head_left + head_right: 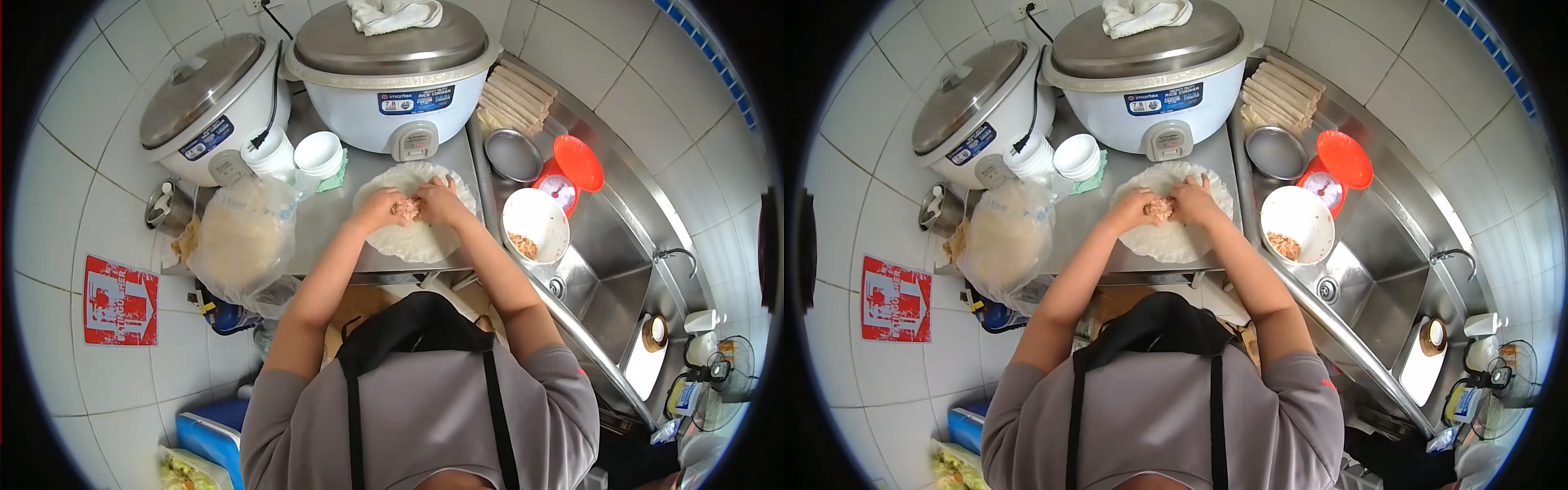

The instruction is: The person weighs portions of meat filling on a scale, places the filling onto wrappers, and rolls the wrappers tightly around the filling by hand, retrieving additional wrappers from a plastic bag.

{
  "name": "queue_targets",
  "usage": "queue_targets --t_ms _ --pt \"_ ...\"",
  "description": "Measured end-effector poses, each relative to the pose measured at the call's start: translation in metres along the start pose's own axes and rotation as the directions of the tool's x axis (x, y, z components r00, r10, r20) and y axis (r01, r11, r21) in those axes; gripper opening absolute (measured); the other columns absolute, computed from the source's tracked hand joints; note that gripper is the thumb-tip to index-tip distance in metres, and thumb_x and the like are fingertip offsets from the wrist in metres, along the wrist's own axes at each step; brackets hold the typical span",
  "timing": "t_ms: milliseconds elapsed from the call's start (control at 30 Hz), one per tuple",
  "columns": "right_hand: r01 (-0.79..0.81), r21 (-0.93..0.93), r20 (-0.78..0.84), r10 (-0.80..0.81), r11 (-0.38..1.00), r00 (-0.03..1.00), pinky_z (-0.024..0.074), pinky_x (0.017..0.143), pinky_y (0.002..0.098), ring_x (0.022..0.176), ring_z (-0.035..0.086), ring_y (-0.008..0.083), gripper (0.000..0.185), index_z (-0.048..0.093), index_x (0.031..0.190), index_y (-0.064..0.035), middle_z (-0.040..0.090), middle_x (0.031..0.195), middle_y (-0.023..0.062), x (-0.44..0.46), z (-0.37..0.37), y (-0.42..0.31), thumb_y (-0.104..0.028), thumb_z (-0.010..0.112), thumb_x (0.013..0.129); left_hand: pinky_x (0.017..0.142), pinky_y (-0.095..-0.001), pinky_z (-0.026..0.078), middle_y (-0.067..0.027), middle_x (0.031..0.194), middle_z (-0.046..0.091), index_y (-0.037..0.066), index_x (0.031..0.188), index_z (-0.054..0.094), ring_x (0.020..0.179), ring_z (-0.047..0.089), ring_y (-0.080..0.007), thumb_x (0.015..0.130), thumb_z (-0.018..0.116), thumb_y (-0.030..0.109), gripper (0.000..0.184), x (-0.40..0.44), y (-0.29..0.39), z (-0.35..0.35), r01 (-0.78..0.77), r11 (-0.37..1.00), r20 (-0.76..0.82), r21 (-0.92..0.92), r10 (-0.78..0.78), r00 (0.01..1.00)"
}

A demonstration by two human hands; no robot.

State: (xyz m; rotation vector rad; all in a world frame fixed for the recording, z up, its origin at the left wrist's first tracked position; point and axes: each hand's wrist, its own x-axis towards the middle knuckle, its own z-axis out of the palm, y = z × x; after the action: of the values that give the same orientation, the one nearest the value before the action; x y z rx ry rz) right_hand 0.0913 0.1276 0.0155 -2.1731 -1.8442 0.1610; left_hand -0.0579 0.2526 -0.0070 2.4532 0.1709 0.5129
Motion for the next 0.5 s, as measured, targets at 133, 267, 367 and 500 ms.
queue_targets --t_ms 133,267,367,500 --pt "0.032 -0.03 -0.028 -0.033 0.999 0.999 0.0154 0.103 0.0577 0.102 0.047 0.0216 0.033 0.068 0.088 -0.016 0.06 0.087 -0.0017 0.001 0.002 -0.006 -0.03 0.075 0.058 0.074 -0.038 0.045 -0.0108 0.087 0.059 0.002 0.091 0.062 0.083 0.056 -0.03 0.059 0.077 0.019 0.039 -0.005 0.0 -0.008 -0.016 0.999 0.023 -0.033 0.017 1.0" --pt "-0.008 -0.085 0.001 0.009 0.996 1.0 0.0135 0.104 0.0587 0.104 0.047 0.0213 0.034 0.069 0.09 -0.0178 0.061 0.088 -0.0019 0.012 0.013 -0.013 -0.03 0.075 0.06 0.071 -0.0379 0.044 -0.0125 0.085 0.058 0.0 0.092 0.062 0.08 0.056 -0.0304 0.061 0.077 0.02 0.04 -0.006 -0.012 -0.006 0.065 0.996 0.076 0.064 -0.07 0.995" --pt "-0.024 0.016 -0.04 0.024 1.0 0.999 0.0145 0.103 0.0574 0.102 0.047 0.0202 0.029 0.07 0.085 -0.0176 0.062 0.085 -0.004 0.009 0.009 -0.015 -0.031 0.075 0.059 0.068 -0.0382 0.043 -0.0127 0.08 0.057 0.001 0.09 0.063 0.076 0.055 -0.0307 0.063 0.075 0.019 0.035 -0.014 -0.009 -0.013 0.034 0.998 -0.011 0.058 -0.034 0.999" --pt "0.007 -0.024 -0.052 -0.009 1.0 0.999 0.0138 0.103 0.0581 0.103 0.047 0.0211 0.029 0.07 0.085 -0.0178 0.063 0.085 -0.0037 0.013 0.014 -0.024 -0.031 0.075 0.059 0.065 -0.0376 0.043 -0.0123 0.076 0.056 0.002 0.087 0.064 0.072 0.055 -0.0301 0.064 0.074 0.018 0.029 -0.023 -0.008 -0.016 0.015 0.999 -0.09 -0.048 -0.02 0.996"
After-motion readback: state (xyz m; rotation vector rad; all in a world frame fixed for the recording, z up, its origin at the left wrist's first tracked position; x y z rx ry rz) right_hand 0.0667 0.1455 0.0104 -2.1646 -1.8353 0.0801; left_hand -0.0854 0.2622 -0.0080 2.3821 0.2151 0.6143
